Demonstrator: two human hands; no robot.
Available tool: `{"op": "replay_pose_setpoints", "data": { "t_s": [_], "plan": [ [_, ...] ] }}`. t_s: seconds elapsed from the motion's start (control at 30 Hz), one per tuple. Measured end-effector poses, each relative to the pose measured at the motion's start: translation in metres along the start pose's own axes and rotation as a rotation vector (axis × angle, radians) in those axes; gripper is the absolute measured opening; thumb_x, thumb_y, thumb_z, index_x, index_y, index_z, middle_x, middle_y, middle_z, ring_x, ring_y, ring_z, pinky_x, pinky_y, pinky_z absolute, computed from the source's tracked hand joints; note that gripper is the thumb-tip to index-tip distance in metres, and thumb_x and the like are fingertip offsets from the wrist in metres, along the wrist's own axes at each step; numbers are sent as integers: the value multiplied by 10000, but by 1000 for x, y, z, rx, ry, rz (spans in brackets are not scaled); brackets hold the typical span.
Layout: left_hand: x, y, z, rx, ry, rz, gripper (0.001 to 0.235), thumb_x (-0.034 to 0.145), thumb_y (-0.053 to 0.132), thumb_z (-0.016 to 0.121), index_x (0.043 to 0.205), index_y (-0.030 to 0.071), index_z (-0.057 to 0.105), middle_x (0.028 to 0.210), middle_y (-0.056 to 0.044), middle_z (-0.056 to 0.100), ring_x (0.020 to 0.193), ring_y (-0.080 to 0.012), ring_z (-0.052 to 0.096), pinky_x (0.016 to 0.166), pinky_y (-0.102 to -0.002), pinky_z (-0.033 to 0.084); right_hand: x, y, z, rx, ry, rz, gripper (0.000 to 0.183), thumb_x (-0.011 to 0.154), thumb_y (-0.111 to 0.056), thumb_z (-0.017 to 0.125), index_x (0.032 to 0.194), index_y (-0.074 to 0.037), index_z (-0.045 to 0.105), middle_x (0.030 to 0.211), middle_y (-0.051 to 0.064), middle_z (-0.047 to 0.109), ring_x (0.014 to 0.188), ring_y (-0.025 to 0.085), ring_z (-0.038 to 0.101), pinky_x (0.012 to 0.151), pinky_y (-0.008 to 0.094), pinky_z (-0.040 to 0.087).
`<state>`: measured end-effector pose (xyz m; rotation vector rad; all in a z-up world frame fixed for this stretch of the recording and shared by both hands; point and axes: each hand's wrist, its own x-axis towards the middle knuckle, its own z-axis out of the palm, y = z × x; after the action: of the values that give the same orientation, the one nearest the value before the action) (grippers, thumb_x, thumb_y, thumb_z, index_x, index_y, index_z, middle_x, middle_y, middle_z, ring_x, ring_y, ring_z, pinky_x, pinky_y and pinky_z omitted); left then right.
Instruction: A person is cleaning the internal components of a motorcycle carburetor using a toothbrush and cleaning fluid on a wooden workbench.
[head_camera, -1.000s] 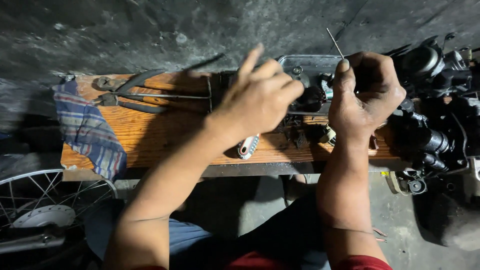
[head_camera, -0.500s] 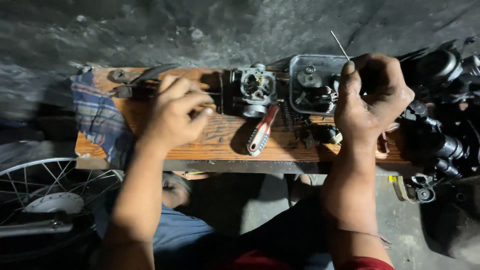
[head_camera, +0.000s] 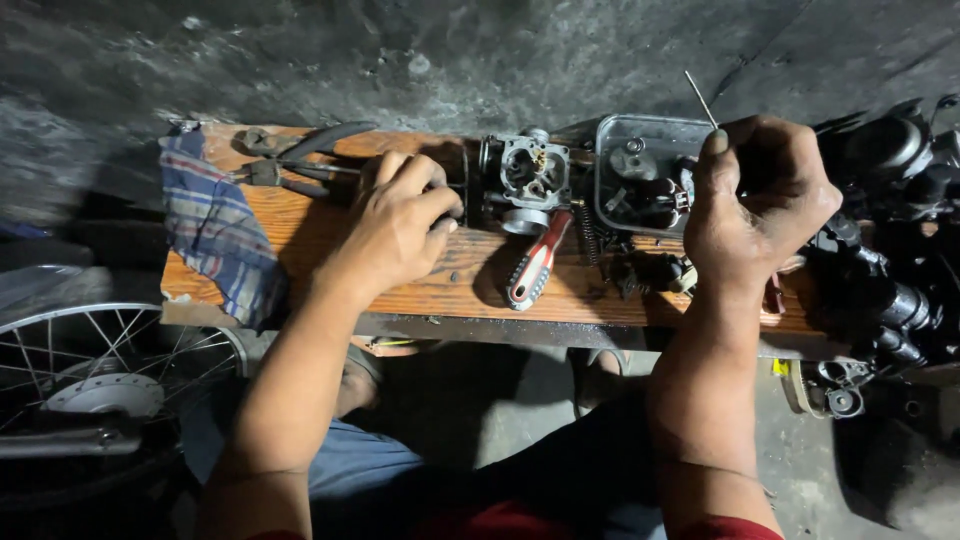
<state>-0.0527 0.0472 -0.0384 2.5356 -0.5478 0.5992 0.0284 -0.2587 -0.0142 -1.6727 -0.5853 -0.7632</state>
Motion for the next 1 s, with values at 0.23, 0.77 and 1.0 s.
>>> {"op": "replay_pose_setpoints", "data": {
  "t_s": [0.23,0.77,1.0],
  "plan": [
    [2,4,2,-6,-21,-40,91,826,21,702,904,23,654,1135,-132,567,1062,-334,487,967,-438,422,2,0,-3,-12,2,-31,107,1084,49,655,1086,147,611,916,174,632,751,195,501,730,301,448],
    [76,55,2,-214,310,292,120,880,-58,719,926,38,663,858,-77,709,867,-241,623,784,-348,523,1,3,-5,37,26,-2,104,1080,36,654,1074,122,595,912,147,606,761,177,477,734,290,434],
    [106,79,33,-121,192,368,157,871,-45,763,902,109,750,837,-8,761,851,-168,593,983,-346,434,3,-1,-6,110,48,41,154,1111,-32,652,1093,101,576,886,129,590,716,160,505,690,275,450]
  ]
}}
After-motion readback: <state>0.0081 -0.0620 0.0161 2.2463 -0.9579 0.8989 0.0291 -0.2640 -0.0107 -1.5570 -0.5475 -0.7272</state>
